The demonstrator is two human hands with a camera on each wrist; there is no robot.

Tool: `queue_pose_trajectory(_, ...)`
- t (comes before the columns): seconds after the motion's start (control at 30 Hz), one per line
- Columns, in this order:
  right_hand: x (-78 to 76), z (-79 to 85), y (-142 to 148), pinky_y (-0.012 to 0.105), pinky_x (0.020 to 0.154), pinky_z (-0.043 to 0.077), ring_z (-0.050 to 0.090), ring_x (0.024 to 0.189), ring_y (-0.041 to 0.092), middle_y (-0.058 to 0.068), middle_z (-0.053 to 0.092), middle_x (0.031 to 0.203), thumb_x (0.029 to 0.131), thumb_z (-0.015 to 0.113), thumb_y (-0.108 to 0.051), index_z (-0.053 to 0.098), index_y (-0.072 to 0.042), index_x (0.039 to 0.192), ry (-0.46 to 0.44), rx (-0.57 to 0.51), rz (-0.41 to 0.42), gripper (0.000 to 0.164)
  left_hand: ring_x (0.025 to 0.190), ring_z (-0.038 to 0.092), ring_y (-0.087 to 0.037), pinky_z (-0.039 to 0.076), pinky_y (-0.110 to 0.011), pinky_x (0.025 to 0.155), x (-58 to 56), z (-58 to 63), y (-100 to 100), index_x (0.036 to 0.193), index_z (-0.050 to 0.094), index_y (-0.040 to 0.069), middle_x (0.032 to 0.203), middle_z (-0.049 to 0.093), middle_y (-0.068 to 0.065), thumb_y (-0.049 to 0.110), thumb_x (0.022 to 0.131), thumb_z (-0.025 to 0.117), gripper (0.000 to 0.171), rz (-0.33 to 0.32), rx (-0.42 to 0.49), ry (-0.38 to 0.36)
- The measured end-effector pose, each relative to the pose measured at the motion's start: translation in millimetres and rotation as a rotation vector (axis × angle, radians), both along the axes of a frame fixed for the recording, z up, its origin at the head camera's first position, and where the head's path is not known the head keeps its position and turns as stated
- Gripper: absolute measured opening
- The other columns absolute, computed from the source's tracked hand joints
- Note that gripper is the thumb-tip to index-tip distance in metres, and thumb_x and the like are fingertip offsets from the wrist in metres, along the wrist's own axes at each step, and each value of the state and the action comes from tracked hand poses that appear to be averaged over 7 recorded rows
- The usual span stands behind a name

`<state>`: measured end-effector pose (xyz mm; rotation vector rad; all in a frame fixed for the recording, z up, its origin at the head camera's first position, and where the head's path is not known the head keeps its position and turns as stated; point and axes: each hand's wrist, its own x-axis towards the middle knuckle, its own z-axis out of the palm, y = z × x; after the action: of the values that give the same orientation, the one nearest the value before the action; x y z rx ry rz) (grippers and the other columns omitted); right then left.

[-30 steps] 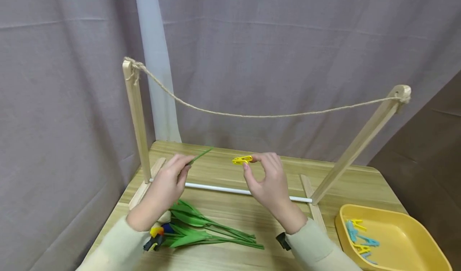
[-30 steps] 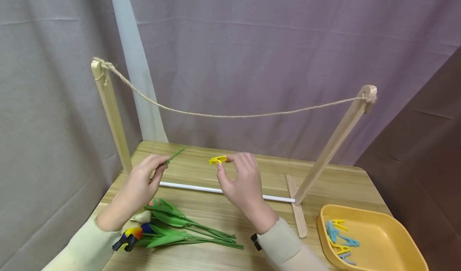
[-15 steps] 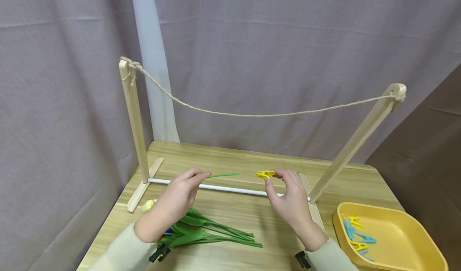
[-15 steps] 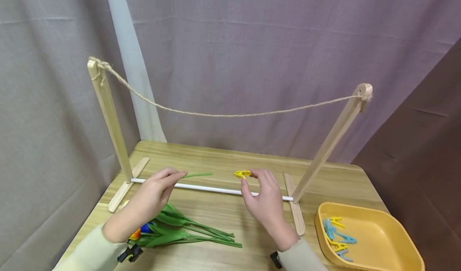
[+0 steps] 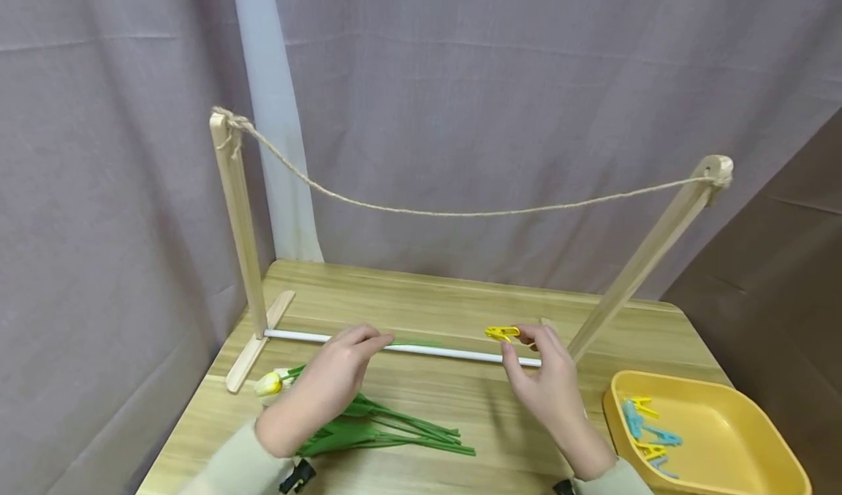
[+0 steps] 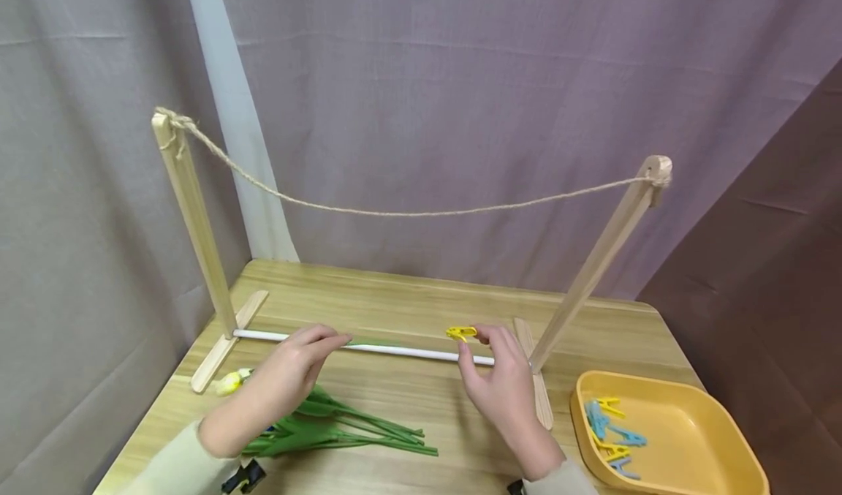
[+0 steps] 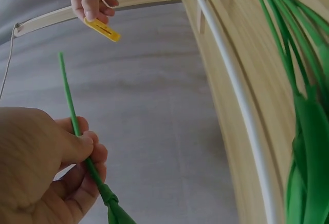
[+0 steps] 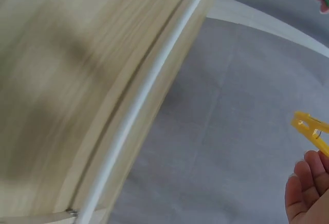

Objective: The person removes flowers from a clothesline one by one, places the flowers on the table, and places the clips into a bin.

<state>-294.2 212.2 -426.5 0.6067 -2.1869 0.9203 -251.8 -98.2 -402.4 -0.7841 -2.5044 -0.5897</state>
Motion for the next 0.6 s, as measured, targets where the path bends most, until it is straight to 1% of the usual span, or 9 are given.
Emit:
queue_pose_trajectory(0.1,5.3,-5.9,7.8,0.025,0.068,0.042,0.050,0.077,0.014,-0.004,0.055,0.085,0.072,0.070,-0.011,0.062,-0.005,0.097,-0.015,-0.006,-0.028,0.026,0.091,0.052,-0.009,0.047,-0.022,0.077,1.3,-7.7,3.2,0.113,0.061,0.014,0.098,0.056,0.005,-0.011,0.077,0.058,0.044,-0.008,-0.025,-0.005)
queue_pose_trajectory(0.2,10.3,-10.4,18.5,0.021,0.069,0.042,0.052,0.077,0.016,-0.003,0.057,0.086,0.073,0.070,-0.011,0.061,-0.005,0.098,-0.060,0.000,-0.061,0.028,0.088,0.053,-0.009,0.047,-0.023,0.076,1.7,-15.4,6.7,0.111,0.062,0.013,0.096,0.057,0.004,-0.012,0.075,0.055,0.045,-0.022,-0.045,-0.003)
queue_pose_trajectory(0.33,16.1,-12.5,35.5,0.020,0.071,0.042,0.053,0.079,0.017,-0.002,0.057,0.088,0.075,0.070,-0.013,0.061,-0.005,0.101,-0.130,0.019,-0.111,0.029,0.085,0.053,-0.009,0.046,-0.023,0.075,1.5,-22.2,11.3,0.109,0.063,0.011,0.093,0.057,0.005,-0.014,0.073,0.052,0.045,-0.035,-0.058,0.001)
queue_pose_trajectory(0.53,23.9,-19.2,60.8,0.019,0.069,0.040,0.051,0.078,0.016,0.001,0.057,0.088,0.076,0.069,-0.010,0.060,-0.003,0.101,-0.147,0.039,-0.161,0.028,0.082,0.050,-0.009,0.045,-0.023,0.070,0.3,-28.9,17.0,0.108,0.064,0.012,0.090,0.056,0.006,-0.015,0.073,0.048,0.048,-0.045,-0.096,-0.011)
queue_pose_trajectory(0.6,26.8,-22.1,67.5,0.019,0.069,0.039,0.050,0.078,0.014,0.000,0.057,0.088,0.075,0.070,-0.010,0.060,-0.004,0.101,-0.165,0.034,-0.194,0.028,0.080,0.049,-0.008,0.044,-0.023,0.069,0.2,-31.9,18.4,0.108,0.065,0.013,0.089,0.055,0.006,-0.016,0.072,0.048,0.049,-0.047,-0.119,-0.012)
